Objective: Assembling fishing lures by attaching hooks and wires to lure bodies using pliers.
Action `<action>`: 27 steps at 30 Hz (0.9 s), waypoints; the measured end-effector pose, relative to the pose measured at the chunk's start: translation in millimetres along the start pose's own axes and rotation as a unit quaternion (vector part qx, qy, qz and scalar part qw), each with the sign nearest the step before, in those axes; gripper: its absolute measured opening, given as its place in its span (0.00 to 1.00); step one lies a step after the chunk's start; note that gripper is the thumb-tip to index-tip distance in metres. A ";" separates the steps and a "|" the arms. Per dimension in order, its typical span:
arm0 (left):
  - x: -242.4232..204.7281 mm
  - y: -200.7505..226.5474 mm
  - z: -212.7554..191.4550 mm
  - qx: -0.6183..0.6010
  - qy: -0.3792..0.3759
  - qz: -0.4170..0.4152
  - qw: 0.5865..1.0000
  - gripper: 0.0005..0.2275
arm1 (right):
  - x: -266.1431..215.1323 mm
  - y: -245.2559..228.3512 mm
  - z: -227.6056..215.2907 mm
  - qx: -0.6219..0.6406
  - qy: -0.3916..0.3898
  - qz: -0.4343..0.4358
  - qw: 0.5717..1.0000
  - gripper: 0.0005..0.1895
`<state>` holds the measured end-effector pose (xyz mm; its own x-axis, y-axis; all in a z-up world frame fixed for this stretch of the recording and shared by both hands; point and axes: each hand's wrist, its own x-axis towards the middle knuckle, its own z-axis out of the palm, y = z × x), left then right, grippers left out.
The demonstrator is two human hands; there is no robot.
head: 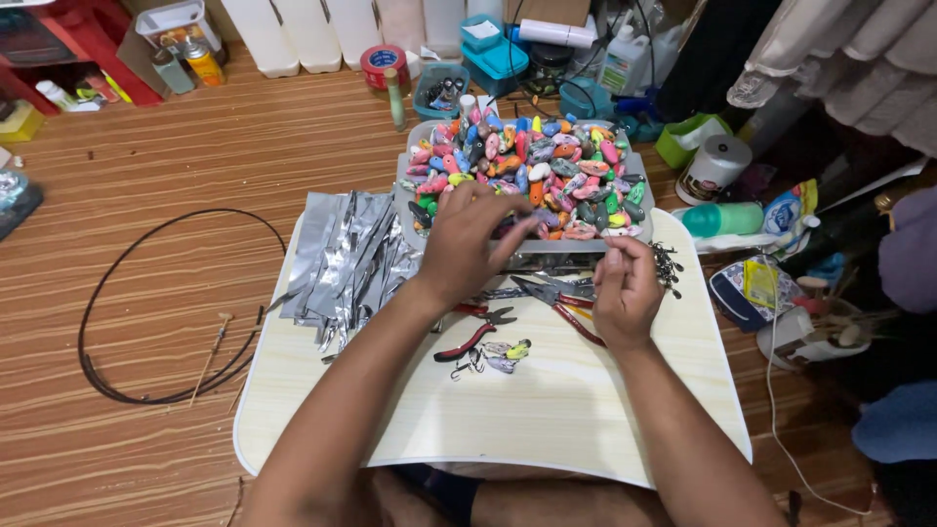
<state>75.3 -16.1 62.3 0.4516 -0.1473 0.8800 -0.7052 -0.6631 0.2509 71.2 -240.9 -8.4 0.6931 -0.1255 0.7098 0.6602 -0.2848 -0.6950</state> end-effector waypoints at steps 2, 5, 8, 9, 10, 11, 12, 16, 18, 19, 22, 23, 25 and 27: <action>8.0 -2.8 9.8 0.016 0.002 0.003 1.000 0.09 | -0.6 -5.2 0.5 -0.004 0.001 0.003 1.000 0.11; 14.5 -5.4 21.9 0.046 -0.009 0.025 0.999 0.12 | -0.1 -10.0 0.0 -0.005 0.003 0.003 1.000 0.11; 17.2 3.3 19.9 0.077 -0.027 0.060 0.995 0.09 | 0.4 -8.4 -2.3 -0.016 0.003 -0.001 1.000 0.11; 17.7 7.6 17.0 0.092 -0.034 0.074 0.992 0.04 | -0.1 -7.0 -2.9 -0.030 0.005 -0.002 1.000 0.11; 15.2 6.4 18.0 0.093 -0.034 0.076 0.992 0.04 | 0.0 -6.6 -2.4 -0.029 0.006 -0.003 1.000 0.11; 11.9 5.3 18.9 0.110 -0.027 0.083 0.990 0.05 | -0.5 -6.0 -2.1 -0.025 0.005 0.001 1.000 0.11; 8.3 3.9 19.9 0.127 -0.021 0.090 0.988 0.06 | -1.1 -5.3 -1.4 -0.022 0.003 0.005 1.000 0.11; 5.2 -0.9 14.7 0.129 -0.020 0.090 0.987 0.08 | -3.7 -0.1 -2.6 -0.015 0.001 0.016 1.000 0.11; 5.9 -1.2 10.2 0.116 -0.023 0.087 0.989 0.09 | -2.6 -1.6 -3.7 -0.003 0.001 0.019 1.000 0.11; 9.2 -4.3 6.4 0.116 -0.023 0.087 0.989 0.09 | -1.6 -0.1 -4.2 -0.003 0.001 0.019 1.000 0.11; 16.9 -16.3 -3.2 0.076 -0.015 0.077 0.994 0.10 | 1.0 7.8 -7.7 -0.009 0.012 0.007 1.000 0.10; 17.7 -22.3 -6.1 0.067 -0.029 0.011 0.997 0.10 | 2.2 12.3 -9.8 -0.021 0.042 0.035 0.998 0.08; 18.2 -29.6 -12.7 0.058 -0.042 -0.057 0.996 0.10 | 5.8 13.2 -12.5 -0.034 0.069 0.064 0.995 0.08; 18.4 -32.1 -19.7 0.085 0.004 -0.079 0.993 0.12 | 11.7 6.0 -14.3 0.006 0.105 0.138 0.985 0.13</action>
<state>95.5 16.9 78.4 0.5443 -0.0269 0.8385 -0.5228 -0.7925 0.3140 79.1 -257.7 -2.6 0.7727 -0.3898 0.5009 0.4594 -0.2011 -0.8652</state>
